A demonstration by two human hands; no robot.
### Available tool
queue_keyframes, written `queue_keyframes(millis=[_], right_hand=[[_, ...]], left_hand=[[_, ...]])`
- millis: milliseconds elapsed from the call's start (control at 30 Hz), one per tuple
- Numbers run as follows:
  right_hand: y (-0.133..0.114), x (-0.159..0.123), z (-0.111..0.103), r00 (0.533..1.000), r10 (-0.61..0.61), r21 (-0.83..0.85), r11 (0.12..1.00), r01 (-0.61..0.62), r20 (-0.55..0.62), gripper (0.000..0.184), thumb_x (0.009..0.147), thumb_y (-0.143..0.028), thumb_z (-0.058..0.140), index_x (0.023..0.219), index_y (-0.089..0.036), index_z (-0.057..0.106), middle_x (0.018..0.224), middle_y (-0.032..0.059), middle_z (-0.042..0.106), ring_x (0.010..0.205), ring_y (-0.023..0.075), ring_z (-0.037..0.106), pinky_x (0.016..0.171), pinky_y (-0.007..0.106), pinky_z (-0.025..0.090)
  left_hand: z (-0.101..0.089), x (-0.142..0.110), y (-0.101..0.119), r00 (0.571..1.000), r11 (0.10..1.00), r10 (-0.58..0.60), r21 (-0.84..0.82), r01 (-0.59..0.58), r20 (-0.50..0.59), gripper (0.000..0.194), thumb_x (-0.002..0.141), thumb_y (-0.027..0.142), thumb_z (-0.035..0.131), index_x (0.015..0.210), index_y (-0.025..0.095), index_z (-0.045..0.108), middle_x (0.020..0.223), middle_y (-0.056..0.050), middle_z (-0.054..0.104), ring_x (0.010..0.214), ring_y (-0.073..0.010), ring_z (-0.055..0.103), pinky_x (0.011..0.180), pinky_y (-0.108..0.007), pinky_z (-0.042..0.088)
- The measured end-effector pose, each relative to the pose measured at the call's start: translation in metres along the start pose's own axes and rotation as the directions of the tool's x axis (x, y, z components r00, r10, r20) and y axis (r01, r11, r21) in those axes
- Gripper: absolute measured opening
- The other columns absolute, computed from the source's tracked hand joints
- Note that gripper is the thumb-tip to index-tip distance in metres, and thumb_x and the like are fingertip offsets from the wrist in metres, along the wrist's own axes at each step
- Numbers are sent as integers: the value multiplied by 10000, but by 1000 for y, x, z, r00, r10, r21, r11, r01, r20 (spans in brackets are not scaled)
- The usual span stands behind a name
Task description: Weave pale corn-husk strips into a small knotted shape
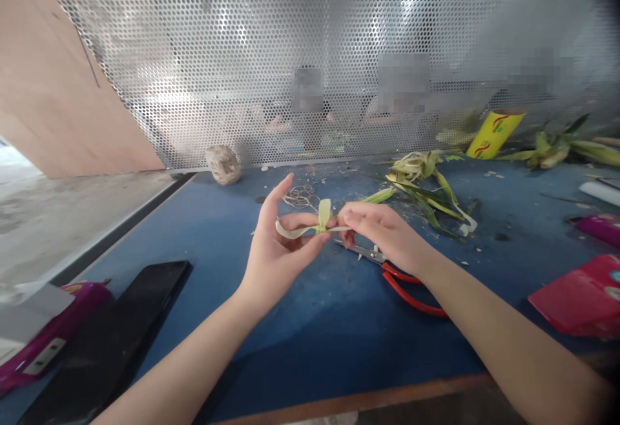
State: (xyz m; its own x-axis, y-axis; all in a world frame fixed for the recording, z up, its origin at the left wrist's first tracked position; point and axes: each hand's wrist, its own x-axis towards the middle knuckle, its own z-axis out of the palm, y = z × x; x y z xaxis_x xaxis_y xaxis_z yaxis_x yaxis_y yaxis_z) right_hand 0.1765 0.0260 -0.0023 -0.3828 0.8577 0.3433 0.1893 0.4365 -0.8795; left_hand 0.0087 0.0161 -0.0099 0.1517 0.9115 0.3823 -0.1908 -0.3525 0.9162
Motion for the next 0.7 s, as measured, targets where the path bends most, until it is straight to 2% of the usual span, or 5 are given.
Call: queue_keyframes(millis=[133, 367, 500, 567, 700], right_hand=[[5, 2, 1, 992, 54, -139, 988, -69, -110, 259, 821, -435, 531, 720, -197, 539, 679, 3, 556, 621, 130, 508, 556, 255, 402], [8, 3, 10, 990, 115, 144, 984, -103, -81, 136, 738, -304, 648, 745, -187, 580, 661, -15, 584, 593, 111, 545, 567, 245, 449], [8, 4, 12, 989, 139, 302, 946, -118, -48, 136, 710, -266, 678, 720, -182, 571, 655, -25, 598, 599, 102, 578, 599, 241, 480], [8, 3, 12, 990, 134, 334, 936, -112, -43, 154, 703, -257, 688, 701, -183, 553, 648, -33, 592, 590, 96, 574, 585, 232, 477], [9, 2, 13, 993, 67, 290, 956, -37, -94, 225, 707, -271, 692, 635, -185, 497, 579, -54, 544, 543, 86, 539, 529, 214, 444]], left_hand=[[-1, 1, -5, 998, 999, -44, 27, 43, 50, 892, 667, 103, 705, 1403, 238, 219, 774, -13, 688, 810, -198, 687, 782, -332, 566], [-1, -2, -6, 993, 988, -73, 144, 60, 91, 885, 680, 173, 710, 1410, 247, 216, 706, -6, 668, 670, -185, 671, 651, -312, 573], [0, -2, -4, 994, 984, -55, 173, 38, 98, 870, 685, 180, 710, 1405, 227, 224, 674, 2, 671, 730, -196, 674, 715, -328, 559], [1, -1, -3, 989, 981, -82, 185, 58, 126, 866, 687, 180, 710, 1404, 223, 226, 671, 7, 675, 752, -197, 675, 730, -323, 553], [1, 1, 0, 959, 963, -220, 195, 185, 178, 868, 700, 183, 703, 1411, 222, 208, 660, 24, 673, 697, -168, 669, 661, -269, 543]])
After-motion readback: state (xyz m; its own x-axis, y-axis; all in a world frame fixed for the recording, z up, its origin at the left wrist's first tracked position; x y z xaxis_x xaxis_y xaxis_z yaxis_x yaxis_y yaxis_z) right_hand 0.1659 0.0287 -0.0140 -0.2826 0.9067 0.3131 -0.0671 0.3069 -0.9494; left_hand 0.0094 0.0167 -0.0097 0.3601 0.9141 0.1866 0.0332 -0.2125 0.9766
